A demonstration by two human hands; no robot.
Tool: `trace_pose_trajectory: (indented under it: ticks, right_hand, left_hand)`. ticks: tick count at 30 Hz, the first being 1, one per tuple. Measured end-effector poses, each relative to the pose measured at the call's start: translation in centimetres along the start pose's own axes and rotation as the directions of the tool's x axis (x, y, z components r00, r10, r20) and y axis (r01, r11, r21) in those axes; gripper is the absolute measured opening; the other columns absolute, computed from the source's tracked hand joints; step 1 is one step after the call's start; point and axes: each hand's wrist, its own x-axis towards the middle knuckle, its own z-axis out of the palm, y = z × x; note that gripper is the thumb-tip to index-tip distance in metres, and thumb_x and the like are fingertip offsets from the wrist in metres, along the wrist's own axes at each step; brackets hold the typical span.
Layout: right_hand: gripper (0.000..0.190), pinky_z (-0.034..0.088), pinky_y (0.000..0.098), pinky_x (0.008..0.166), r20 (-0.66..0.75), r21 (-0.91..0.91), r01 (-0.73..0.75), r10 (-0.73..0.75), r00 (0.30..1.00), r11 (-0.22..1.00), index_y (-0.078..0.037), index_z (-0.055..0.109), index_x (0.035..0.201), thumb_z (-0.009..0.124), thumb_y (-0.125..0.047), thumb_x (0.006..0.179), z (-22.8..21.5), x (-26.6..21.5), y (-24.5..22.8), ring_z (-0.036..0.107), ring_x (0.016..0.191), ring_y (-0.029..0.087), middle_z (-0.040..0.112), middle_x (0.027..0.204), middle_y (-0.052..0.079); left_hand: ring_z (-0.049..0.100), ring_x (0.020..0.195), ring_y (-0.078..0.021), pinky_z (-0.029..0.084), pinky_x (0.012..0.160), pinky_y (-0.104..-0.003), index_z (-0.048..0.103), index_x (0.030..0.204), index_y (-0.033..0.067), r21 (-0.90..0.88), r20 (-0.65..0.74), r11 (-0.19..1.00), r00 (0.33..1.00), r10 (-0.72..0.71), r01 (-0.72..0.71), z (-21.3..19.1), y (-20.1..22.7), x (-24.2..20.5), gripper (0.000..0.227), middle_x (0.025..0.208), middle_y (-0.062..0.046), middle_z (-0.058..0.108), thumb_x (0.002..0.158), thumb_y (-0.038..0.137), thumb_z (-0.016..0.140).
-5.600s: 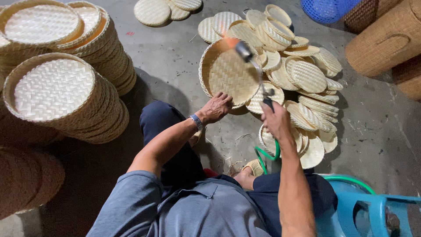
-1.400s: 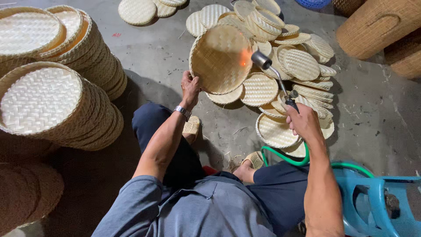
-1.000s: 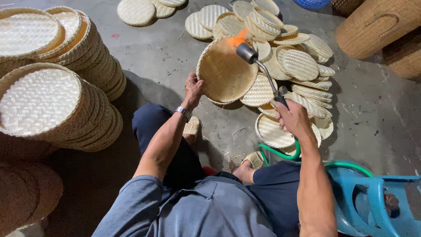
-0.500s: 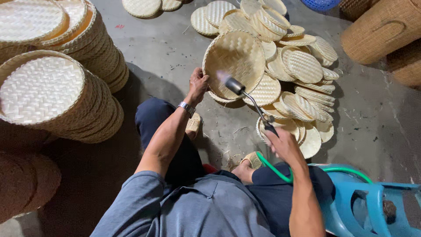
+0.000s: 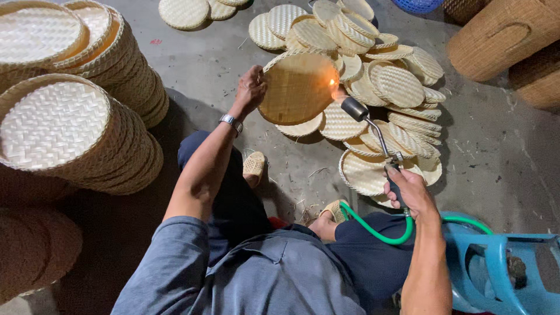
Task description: The person sits on the floor and uses a handheld blowtorch to apply heat to the surface of round woven baskets. They pick up baskets from a pile, rotate them to treat different areas with the flame, and then place them back down. The process is repeated for multiple baskets.
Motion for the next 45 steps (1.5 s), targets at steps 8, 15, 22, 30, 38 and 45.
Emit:
trace_pose_trajectory:
  ticks: [8, 15, 22, 30, 38, 45]
  right_hand:
    - [0.031, 0.038, 0.024, 0.037, 0.052, -0.077, 0.115, -0.111, 0.992, 0.99, -0.003, 0.06, 0.097, 0.058, -0.034, 0.1, 1.0, 0.5, -3.7, 0.049, 0.049, 0.008, 0.06, 0.07, 0.005]
    - [0.045, 0.035, 0.0256, 0.038, 0.054, -0.254, 0.187, -0.179, 0.982, 0.949, 0.002, 0.061, 0.081, 0.061, -0.037, 0.104, 4.2, -1.8, -7.5, 0.045, 0.044, 0.011, 0.055, 0.061, 0.007]
    - [0.038, 0.036, 0.0267, 0.038, 0.082, -0.26, 0.151, -0.134, 0.988, 0.954, -0.002, 0.061, 0.08, 0.058, -0.034, 0.101, 6.5, -2.3, -4.7, 0.046, 0.045, 0.009, 0.055, 0.061, 0.002]
    - [0.032, 0.036, 0.0268, 0.041, -0.158, -0.055, 0.202, -0.208, 0.965, 0.978, -0.005, 0.054, 0.088, 0.059, -0.031, 0.107, 1.2, 1.6, 0.8, 0.047, 0.051, 0.01, 0.056, 0.07, 0.004]
    - [0.03, 0.042, 0.0452, 0.049, 0.183, 0.003, -0.201, 0.197, 0.963, 0.98, -0.025, 0.044, 0.108, 0.051, -0.054, 0.105, -0.6, 13.6, 3.7, 0.049, 0.061, 0.024, 0.053, 0.08, 0.011]
    - [0.027, 0.044, 0.0455, 0.057, 0.248, -0.068, -0.21, 0.221, 0.943, 0.975, -0.024, 0.046, 0.118, 0.05, -0.049, 0.108, 1.0, 14.2, 3.8, 0.048, 0.069, 0.023, 0.05, 0.088, 0.009]
  left_hand:
    - [0.064, 0.095, -0.043, 0.052, 0.079, -0.048, 0.063, 0.106, 0.0047, 0.157, 0.144, 0.985, 0.988, 0.053, -0.076, -0.7, 1.7, 0.9, 0.026, 0.098, -0.021, 0.067, 0.081, 0.003, 0.06]
    - [0.065, 0.083, -0.0387, 0.054, 0.071, -0.049, 0.062, 0.096, 0.0019, 0.137, 0.17, 0.976, 0.975, 0.146, -0.17, 1.3, 1.3, 0.5, 0.026, 0.086, -0.02, 0.066, 0.075, 0.01, 0.076]
    - [0.069, 0.082, -0.0252, 0.067, 0.059, -0.045, 0.059, 0.108, 0.0011, -0.67, 0.343, 0.425, 0.762, -0.55, 0.608, 4.4, 0.8, -2.1, 0.019, 0.093, -0.009, 0.065, 0.09, 0.006, 0.061]
    - [0.059, 0.07, -0.0173, 0.059, 0.056, -0.037, 0.055, 0.107, 0.0023, -0.891, -0.122, 0.421, 0.802, -0.585, 0.171, -1.1, -2.0, -0.7, 0.016, 0.089, -0.008, 0.057, 0.094, 0.006, 0.063]
    - [0.064, 0.086, -0.0169, 0.062, 0.078, -0.04, 0.047, 0.121, 0.0011, -0.841, -0.436, 0.539, 0.646, -0.627, -0.044, -20.8, 4.0, -7.7, 0.032, 0.097, -0.007, 0.061, 0.093, 0.004, 0.061]
    - [0.072, 0.085, -0.0265, 0.069, 0.066, -0.039, 0.045, 0.124, -0.0062, -0.538, -0.734, 0.827, 0.392, -0.555, 0.165, -36.0, -1.5, -17.2, 0.041, 0.099, -0.02, 0.067, 0.089, 0.007, 0.061]
